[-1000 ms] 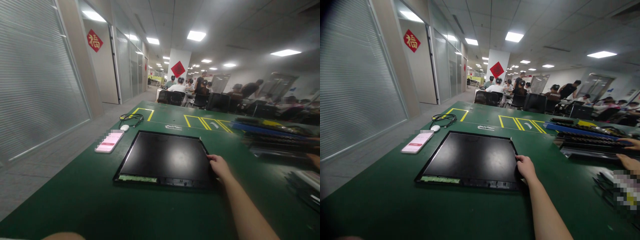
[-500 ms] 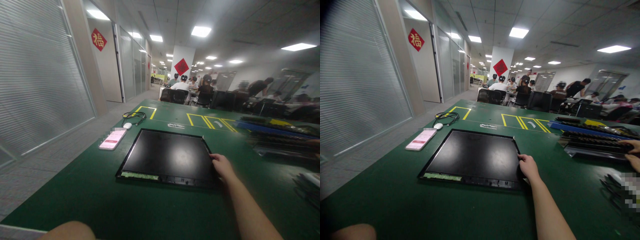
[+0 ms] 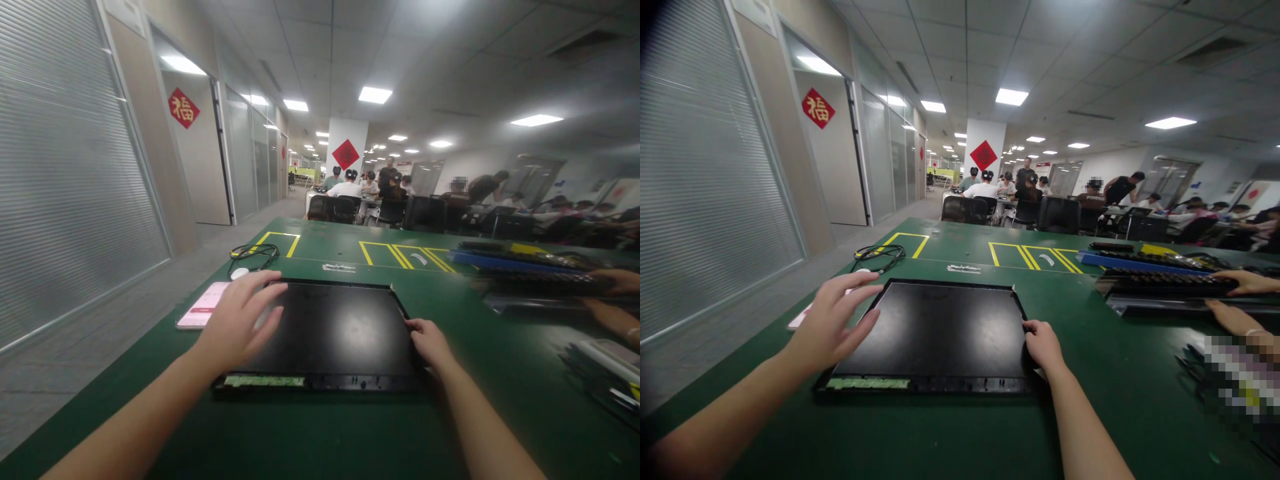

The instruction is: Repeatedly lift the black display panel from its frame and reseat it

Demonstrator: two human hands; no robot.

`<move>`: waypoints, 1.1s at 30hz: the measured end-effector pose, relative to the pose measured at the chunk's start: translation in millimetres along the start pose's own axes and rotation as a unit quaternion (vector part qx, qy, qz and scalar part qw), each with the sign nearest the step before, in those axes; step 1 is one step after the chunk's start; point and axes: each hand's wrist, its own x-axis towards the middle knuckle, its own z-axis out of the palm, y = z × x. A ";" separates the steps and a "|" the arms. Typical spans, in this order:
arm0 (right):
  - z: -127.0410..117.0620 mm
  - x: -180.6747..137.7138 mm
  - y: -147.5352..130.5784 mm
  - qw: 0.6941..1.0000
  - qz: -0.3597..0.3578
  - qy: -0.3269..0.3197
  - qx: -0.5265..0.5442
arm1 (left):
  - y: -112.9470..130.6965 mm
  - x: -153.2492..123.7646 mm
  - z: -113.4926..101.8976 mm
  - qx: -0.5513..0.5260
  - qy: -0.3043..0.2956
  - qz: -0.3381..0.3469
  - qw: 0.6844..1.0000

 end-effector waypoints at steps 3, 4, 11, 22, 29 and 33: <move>0.8 0.0 0.0 1.000 -0.001 -0.001 0.001 | -38.6 6.9 11.0 0.101 -0.020 0.007 0.995; 1.0 0.1 0.1 1.000 -0.002 -0.003 -0.001 | -54.9 5.4 15.1 0.124 -0.037 -0.028 0.991; -0.9 -1.5 -2.5 1.000 0.010 0.003 0.010 | -112.4 -11.8 26.7 0.200 -0.165 -0.149 0.954; -11.3 -7.5 -14.8 1.000 0.018 -0.012 -0.021 | -112.7 -3.7 26.5 0.241 -0.230 -0.112 0.936; -6.0 -7.5 -11.9 1.000 0.005 0.008 -0.020 | -104.7 -3.1 20.9 0.085 -0.144 -0.172 0.971; -5.0 -7.3 -10.9 1.000 0.006 0.023 -0.013 | -78.4 0.7 10.1 -0.041 -0.068 -0.305 0.949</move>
